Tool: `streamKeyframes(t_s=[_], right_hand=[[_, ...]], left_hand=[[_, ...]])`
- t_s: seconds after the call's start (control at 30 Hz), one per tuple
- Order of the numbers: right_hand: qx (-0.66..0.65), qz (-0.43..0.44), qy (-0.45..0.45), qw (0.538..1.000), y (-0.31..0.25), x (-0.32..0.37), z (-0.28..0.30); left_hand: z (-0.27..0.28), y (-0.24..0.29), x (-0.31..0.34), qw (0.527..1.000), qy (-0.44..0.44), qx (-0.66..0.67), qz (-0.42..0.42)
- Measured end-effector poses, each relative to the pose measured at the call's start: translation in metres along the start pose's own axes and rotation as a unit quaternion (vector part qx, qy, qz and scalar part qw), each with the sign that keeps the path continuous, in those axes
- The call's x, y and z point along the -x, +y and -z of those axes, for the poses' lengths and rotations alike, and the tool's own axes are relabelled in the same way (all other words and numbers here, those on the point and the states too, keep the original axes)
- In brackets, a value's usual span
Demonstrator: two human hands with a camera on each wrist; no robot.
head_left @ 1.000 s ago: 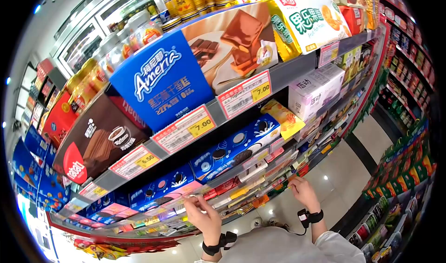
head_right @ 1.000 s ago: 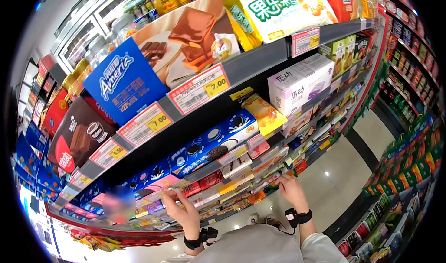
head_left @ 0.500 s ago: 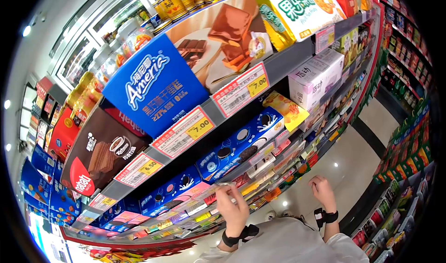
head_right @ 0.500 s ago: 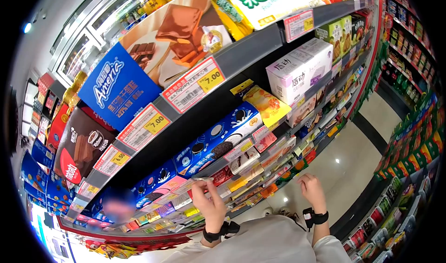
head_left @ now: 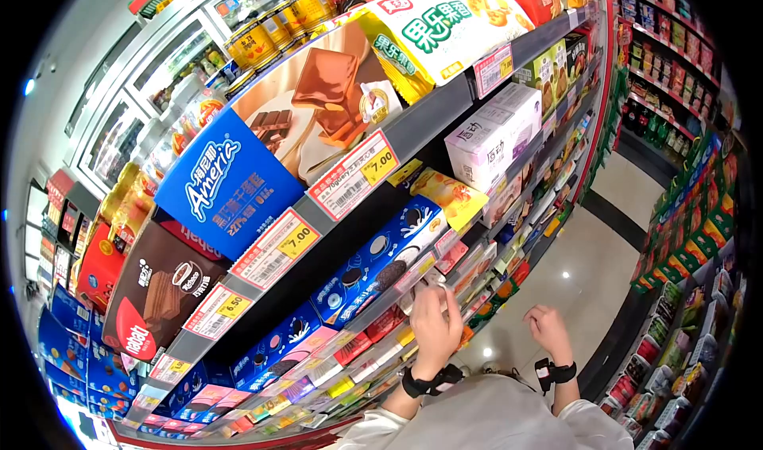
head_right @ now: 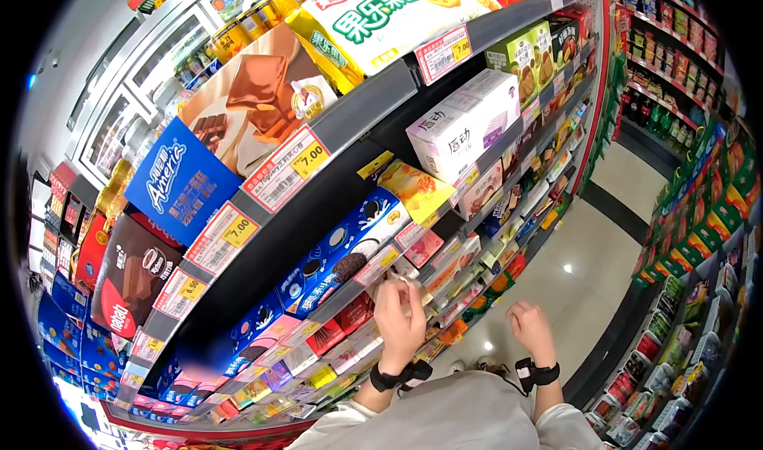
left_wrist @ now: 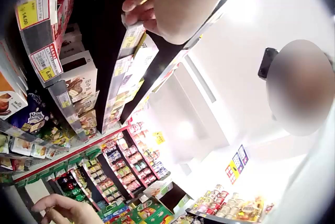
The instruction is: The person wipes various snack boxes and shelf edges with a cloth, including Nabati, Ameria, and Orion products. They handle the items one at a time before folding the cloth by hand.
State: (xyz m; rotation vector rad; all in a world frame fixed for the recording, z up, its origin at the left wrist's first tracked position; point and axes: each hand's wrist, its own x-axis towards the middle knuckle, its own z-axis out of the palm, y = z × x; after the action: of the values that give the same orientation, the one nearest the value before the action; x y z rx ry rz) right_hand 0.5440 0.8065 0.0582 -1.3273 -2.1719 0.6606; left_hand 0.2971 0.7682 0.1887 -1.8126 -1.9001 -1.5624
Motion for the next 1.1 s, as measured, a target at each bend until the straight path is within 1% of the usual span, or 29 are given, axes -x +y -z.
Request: streamKeyframes(t_s=[0.1,0.17,0.2,0.23,0.27,0.3,0.33,0.37,0.43,0.5,0.53,0.63,0.67,0.77,0.8,0.83,0.87,0.9,0.93,0.97,1.03,1.07,1.1], right_hand=[[-0.028,-0.02,0.004,0.999,0.009,-0.003,0.0],[-0.011,-0.002,0.009,1.0,0.009,-0.007,0.001],[-0.01,0.008,0.012,1.0,0.01,-0.01,0.002],[0.016,0.005,-0.022,1.0,0.016,-0.013,-0.011],[-0.006,0.007,-0.008,1.0,0.008,-0.017,-0.016],[-0.008,0.032,-0.006,0.999,0.01,-0.02,-0.031],[0.017,0.053,-0.039,0.998,-0.011,-0.029,-0.021],[0.026,0.053,-0.067,0.996,-0.023,-0.036,-0.018],[-0.017,0.103,-0.055,0.993,-0.039,-0.044,-0.027],[-0.022,0.145,-0.069,0.987,-0.041,-0.053,-0.047],[-0.037,0.189,-0.043,0.98,-0.046,-0.055,-0.051],[-0.026,0.184,-0.13,0.974,-0.056,-0.066,-0.064],[-0.012,0.185,-0.144,0.972,-0.056,-0.068,-0.07],[-0.005,0.199,-0.147,0.969,-0.058,-0.072,-0.076],[-0.006,0.2,-0.134,0.971,-0.06,-0.071,-0.076],[0.002,0.199,-0.13,0.971,-0.05,-0.07,-0.085],[-0.008,0.195,-0.138,0.971,-0.056,-0.071,-0.078],[0.011,0.184,-0.112,0.976,-0.046,-0.067,-0.091],[-0.002,0.195,-0.127,0.972,-0.042,-0.067,-0.085],[-0.013,0.194,-0.103,0.975,-0.039,-0.065,-0.083],[-0.037,0.159,-0.08,0.983,-0.032,-0.057,-0.077],[-0.043,0.161,-0.058,0.984,-0.031,-0.055,-0.071],[-0.04,0.14,-0.057,0.988,-0.03,-0.05,-0.064]], left_hand=[[0.011,0.002,0.019,0.999,0.035,0.025,-0.022],[0.035,0.002,0.029,0.997,0.054,-0.042,-0.043],[0.044,0.001,0.043,0.991,0.085,-0.086,-0.056],[0.072,-0.012,0.05,0.978,0.103,-0.158,-0.092],[0.084,-0.02,0.056,0.966,0.136,-0.2,-0.095],[0.098,-0.027,0.065,0.952,0.163,-0.238,-0.1],[0.11,-0.032,0.077,0.941,0.195,-0.266,-0.075],[0.125,-0.035,0.083,0.936,0.212,-0.28,-0.036],[0.142,-0.034,0.096,0.917,0.258,-0.298,0.065],[0.15,-0.024,0.093,0.881,0.313,-0.343,0.086],[0.157,-0.023,0.095,0.879,0.315,-0.345,0.097],[0.17,-0.025,0.101,0.87,0.307,-0.363,0.13],[0.173,-0.027,0.101,0.859,0.312,-0.389,0.118],[0.179,-0.033,0.1,0.86,0.296,-0.393,0.138],[0.179,-0.035,0.095,0.868,0.291,-0.385,0.118],[0.177,-0.036,0.093,0.87,0.278,-0.388,0.124],[0.174,-0.038,0.092,0.871,0.267,-0.392,0.128],[0.172,-0.041,0.09,0.871,0.257,-0.398,0.131],[0.169,-0.041,0.086,0.88,0.258,-0.384,0.108],[0.164,-0.041,0.083,0.884,0.264,-0.371,0.106],[0.153,-0.037,0.075,0.888,0.271,-0.355,0.106],[0.147,-0.039,0.074,0.894,0.274,-0.336,0.111],[0.141,-0.04,0.073,0.902,0.271,-0.314,0.118]])
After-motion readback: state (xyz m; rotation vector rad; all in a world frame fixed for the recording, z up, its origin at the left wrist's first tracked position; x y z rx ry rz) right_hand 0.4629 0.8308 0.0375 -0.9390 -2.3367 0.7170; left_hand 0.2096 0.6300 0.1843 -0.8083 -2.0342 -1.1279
